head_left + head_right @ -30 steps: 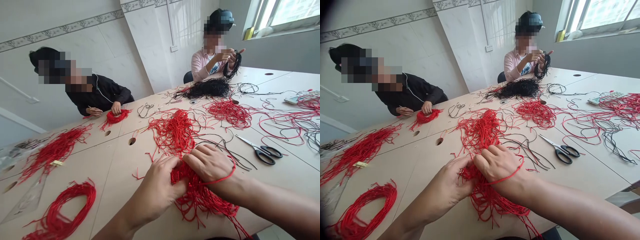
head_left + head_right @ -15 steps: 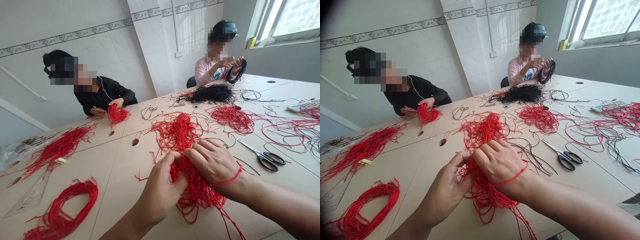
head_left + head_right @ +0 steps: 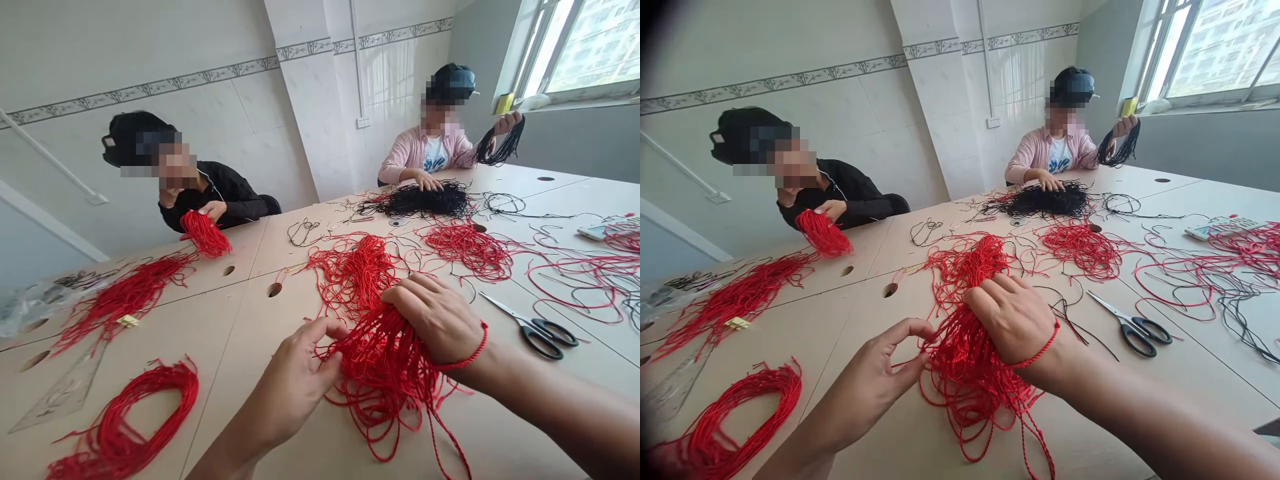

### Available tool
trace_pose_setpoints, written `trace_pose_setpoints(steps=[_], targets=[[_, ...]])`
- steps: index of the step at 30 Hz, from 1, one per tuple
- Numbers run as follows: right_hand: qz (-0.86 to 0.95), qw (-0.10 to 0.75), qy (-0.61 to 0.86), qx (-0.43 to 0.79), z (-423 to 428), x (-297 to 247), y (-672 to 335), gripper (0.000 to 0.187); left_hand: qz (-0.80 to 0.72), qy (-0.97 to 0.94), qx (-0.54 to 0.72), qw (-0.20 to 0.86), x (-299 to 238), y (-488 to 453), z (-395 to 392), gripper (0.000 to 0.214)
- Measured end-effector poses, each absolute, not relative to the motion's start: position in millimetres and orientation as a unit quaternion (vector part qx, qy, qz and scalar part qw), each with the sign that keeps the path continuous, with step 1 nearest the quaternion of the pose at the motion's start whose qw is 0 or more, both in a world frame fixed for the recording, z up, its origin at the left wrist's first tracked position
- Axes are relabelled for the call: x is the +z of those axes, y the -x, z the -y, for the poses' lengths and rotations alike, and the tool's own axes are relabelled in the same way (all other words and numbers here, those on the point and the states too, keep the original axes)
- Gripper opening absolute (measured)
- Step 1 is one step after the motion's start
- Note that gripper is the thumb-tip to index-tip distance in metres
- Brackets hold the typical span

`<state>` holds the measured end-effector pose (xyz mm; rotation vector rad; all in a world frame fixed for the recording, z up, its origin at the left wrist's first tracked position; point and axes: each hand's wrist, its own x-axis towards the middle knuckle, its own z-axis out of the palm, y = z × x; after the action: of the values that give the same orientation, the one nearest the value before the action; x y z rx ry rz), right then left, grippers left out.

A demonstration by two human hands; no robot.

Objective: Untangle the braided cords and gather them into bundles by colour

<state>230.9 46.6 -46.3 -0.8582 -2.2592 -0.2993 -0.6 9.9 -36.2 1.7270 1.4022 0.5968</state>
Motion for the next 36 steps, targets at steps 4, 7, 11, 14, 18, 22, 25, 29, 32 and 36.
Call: trace_pose_setpoints(steps=[4, 7, 11, 14, 18, 22, 25, 29, 32, 36], targets=[[0.878, 0.355, 0.304, -0.101, -41.8, -37.2, -223.9, 0.03, -0.434, -0.631, 0.329, 0.552, -34.2, -5.2, -7.5, 0.057], [0.883, 0.362, 0.272, -0.126, -38.6, -32.2, -217.0, 0.033, -0.335, -0.592, 0.359, 0.64, -28.0, -20.1, -8.7, 0.061], [0.887, 0.345, 0.259, -0.163, -38.6, -29.1, -208.4, 0.034, -0.302, -0.579, 0.366, 0.663, -19.4, -47.1, -7.8, 0.068], [0.888, 0.324, 0.273, -0.18, -41.4, -27.2, -205.6, 0.026, -0.371, -0.588, 0.394, 0.601, -18.3, -60.2, -5.6, 0.072], [0.888, 0.327, 0.283, -0.159, -45.2, -29.8, -206.5, 0.019, -0.395, -0.513, 0.417, 0.638, -22.8, -58.9, -7.1, 0.059], [0.857, 0.439, 0.242, -0.122, -38.9, -41.1, -210.1, 0.032, -0.394, -0.355, 0.483, 0.697, -13.3, -41.7, -17.5, 0.018], [0.859, 0.488, 0.137, -0.072, -28.6, -51.5, -213.3, 0.042, -0.393, -0.268, 0.517, 0.712, 8.9, -24.3, -26.0, 0.025], [0.905, 0.414, 0.095, 0.004, -19.7, -69.3, -216.9, 0.054, -0.397, -0.241, 0.564, 0.682, 42.0, -1.9, -28.5, 0.033], [0.91, 0.398, 0.118, 0.004, -17.5, -84.5, -222.1, 0.066, -0.399, -0.252, 0.621, 0.626, 60.7, 12.0, -26.3, 0.033], [0.914, 0.384, 0.129, -0.004, -17.7, -96.8, -232.8, 0.084, -0.402, -0.301, 0.642, 0.579, 72.1, 24.5, -23.4, 0.028]])
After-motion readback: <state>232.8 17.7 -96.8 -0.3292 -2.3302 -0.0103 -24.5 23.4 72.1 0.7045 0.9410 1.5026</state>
